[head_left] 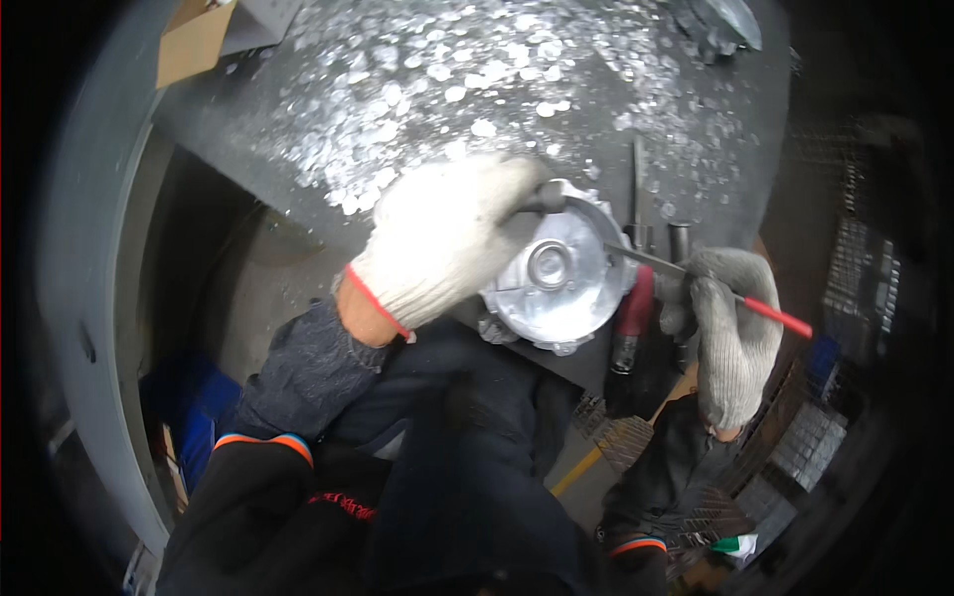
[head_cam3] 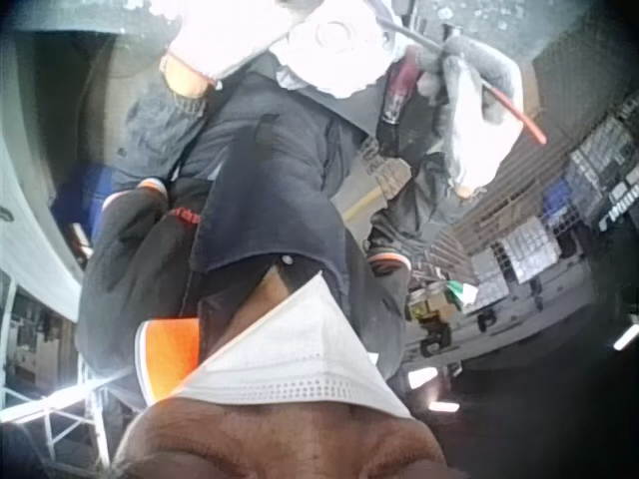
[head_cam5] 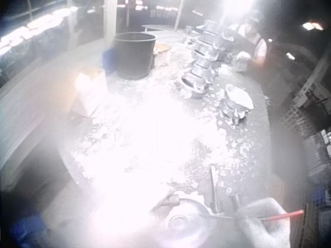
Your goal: The person deburs and refines metal castings at a workbench using various metal files, a punch tool, and a hammer.
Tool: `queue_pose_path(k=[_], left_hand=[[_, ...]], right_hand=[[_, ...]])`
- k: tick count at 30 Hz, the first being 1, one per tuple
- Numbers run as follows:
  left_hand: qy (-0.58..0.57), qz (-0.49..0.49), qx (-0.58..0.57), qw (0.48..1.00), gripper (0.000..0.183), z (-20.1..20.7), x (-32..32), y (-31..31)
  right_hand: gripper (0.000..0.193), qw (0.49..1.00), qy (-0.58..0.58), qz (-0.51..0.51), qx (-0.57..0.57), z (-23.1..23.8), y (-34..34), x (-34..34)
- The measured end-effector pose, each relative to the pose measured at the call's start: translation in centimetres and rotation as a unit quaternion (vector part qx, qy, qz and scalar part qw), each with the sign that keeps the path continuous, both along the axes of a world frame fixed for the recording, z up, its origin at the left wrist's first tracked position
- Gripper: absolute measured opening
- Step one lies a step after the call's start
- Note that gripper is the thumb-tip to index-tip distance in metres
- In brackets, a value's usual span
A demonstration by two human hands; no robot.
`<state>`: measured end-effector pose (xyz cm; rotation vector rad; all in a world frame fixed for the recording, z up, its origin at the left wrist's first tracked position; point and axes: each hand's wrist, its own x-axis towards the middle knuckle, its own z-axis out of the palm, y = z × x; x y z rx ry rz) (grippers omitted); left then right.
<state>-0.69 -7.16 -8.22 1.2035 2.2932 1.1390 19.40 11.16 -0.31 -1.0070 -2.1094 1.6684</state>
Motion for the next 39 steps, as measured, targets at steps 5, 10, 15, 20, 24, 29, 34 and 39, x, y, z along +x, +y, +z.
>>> queue_pose_path(k=[5, 10, 15, 20, 24, 29, 34, 39], left_hand=[[-0.012, -0.009, 0.046, 0.999, 0.012, 0.1, 0.3, 0.3], [-0.011, -0.013, -0.027, 0.999, 0.012, 0.8, 0.1, 0.5], [0.021, -0.034, -0.065, 0.997, 0.02, 1.5, -0.1, 0.2], [0.24, 0.003, 0.078, 0.968, 0.046, 4.2, -1.4, -0.2], [0.361, -0.116, 0.024, 0.925, 0.051, 5.6, -1.6, -1.1], [0.481, -0.257, -0.019, 0.838, 0.045, 3.5, 1.0, -2.9], [0.233, -0.387, -0.064, 0.89, 0.04, 3.7, 2.1, -5.8], [-0.251, -0.116, 0.126, 0.953, 0.027, 7.7, 3.7, -4.5]], right_hand=[[0.032, 0.812, 0.009, 0.082, 0.577, -1.5, 7.8, 3.4], [0.043, 0.635, -0.119, 0.286, 0.708, -4.3, 15.9, 6.0], [0.051, 0.581, -0.159, 0.358, 0.713, -4.3, 17.5, 6.5], [0.048, 0.588, -0.166, 0.318, 0.725, -5.0, 16.7, 6.6], [0.045, 0.61, -0.139, 0.293, 0.723, -6.1, 16.7, 7.1], [0.044, 0.607, -0.108, 0.303, 0.727, -6.3, 17.0, 7.6], [0.043, 0.601, -0.126, 0.298, 0.731, -6.5, 16.5, 7.9], [0.044, 0.662, -0.089, 0.253, 0.7, -5.7, 13.7, 7.2]])
